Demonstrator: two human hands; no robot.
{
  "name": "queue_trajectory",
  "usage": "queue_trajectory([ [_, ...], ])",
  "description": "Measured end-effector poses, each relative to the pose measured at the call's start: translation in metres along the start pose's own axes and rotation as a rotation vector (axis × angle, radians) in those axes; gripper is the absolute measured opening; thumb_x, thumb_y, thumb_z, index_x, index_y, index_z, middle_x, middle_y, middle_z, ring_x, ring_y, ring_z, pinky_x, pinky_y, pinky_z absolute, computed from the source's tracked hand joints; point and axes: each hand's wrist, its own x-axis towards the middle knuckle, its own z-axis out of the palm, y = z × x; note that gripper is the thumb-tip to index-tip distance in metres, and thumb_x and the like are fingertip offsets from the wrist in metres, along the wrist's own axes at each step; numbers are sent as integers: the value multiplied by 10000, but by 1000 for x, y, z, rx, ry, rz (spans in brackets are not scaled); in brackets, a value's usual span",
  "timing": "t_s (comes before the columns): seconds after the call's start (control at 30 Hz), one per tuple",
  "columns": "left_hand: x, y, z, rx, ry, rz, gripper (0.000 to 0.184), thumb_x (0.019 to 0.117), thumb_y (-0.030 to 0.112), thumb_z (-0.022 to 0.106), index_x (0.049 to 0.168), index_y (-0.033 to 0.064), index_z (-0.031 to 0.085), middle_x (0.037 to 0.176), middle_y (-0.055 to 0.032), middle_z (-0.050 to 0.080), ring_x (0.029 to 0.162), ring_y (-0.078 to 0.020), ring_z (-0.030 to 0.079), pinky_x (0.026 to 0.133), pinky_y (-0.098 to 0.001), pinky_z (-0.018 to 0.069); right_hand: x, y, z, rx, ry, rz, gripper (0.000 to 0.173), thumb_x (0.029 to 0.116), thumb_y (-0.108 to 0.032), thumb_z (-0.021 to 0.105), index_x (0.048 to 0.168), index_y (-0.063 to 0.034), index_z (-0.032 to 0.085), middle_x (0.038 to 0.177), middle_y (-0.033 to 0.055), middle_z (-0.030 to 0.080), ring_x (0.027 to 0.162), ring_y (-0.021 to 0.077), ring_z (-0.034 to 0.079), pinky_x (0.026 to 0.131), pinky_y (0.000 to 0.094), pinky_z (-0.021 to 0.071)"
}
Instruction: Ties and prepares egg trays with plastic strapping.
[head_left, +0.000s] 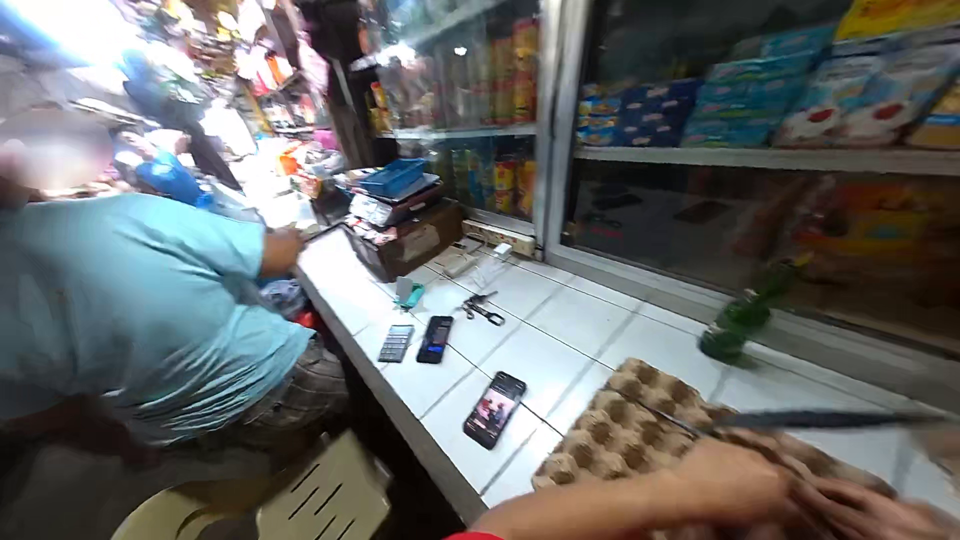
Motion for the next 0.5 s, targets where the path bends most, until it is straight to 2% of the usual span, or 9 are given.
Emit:
queue_trajectory([
  [0.07,-6,6,-7,97,-25,18,276,1014,112,578,1190,-70,687,1252,-244,673,1207,-393,628,1015,-558,477,-1,0,3,78,10,32,217,985,10,459,886,-90,625,722,-114,661,610,-23,594,602,172,527],
  [0.13,-10,7,-6,225,-62,74,272,1009,74,539,1194,-70,676,1230,-243,678,1183,-399,641,1004,-557,481,-7,-14,7,-43,23,51,187,979,25,487,882,-35,635,750,-55,642,634,-1,578,627,182,511],
  [0.17,-11,10,-10,240,-149,68,284,1016,61,524,1224,-79,657,1234,-260,673,1196,-423,629,1017,-586,459,-8,-27,11,-180,29,63,143,1003,-4,539,930,40,653,820,20,634,711,41,583,711,229,520],
  [0.2,-11,12,-13,241,-226,56,313,1022,60,516,1275,-84,630,1286,-276,647,1252,-442,590,1059,-610,413,-6,-37,15,-315,48,85,203,1026,-73,575,966,100,664,882,112,634,782,109,575,784,304,505],
  [0.23,-10,14,-14,249,-274,48,330,1020,60,515,1297,-91,612,1319,-288,622,1285,-455,559,1076,-622,383,-2,-39,19,-419,87,96,298,1033,-158,599,934,114,666,873,158,633,796,161,566,805,371,482],
  [0.27,-10,17,-14,258,-299,41,340,1017,66,518,1304,-97,600,1344,-299,601,1310,-463,535,1082,-630,366,2,-37,21,-482,133,103,367,1032,-227,613,885,106,660,835,166,617,781,192,552,796,411,463],
  [0.33,-12,18,-14,269,-320,23,354,1022,108,516,1300,-97,597,1350,-305,588,1324,-465,516,1083,-627,354,9,-29,25,-521,226,86,426,1019,-262,633,811,110,637,783,198,595,765,273,550,786,487,450],
  [0.43,-19,15,-14,228,-328,0,363,1021,165,536,1258,-97,619,1330,-308,593,1314,-467,517,1079,-617,356,14,-23,32,-564,294,85,441,1026,-272,616,835,123,661,846,266,648,857,376,627,837,556,476],
  [0.5,-24,12,-13,170,-308,-13,353,1019,165,535,1220,-108,634,1310,-310,599,1295,-460,530,1078,-587,364,15,-28,38,-583,272,148,455,1047,-292,580,862,117,658,891,278,652,918,398,632,867,563,463],
])
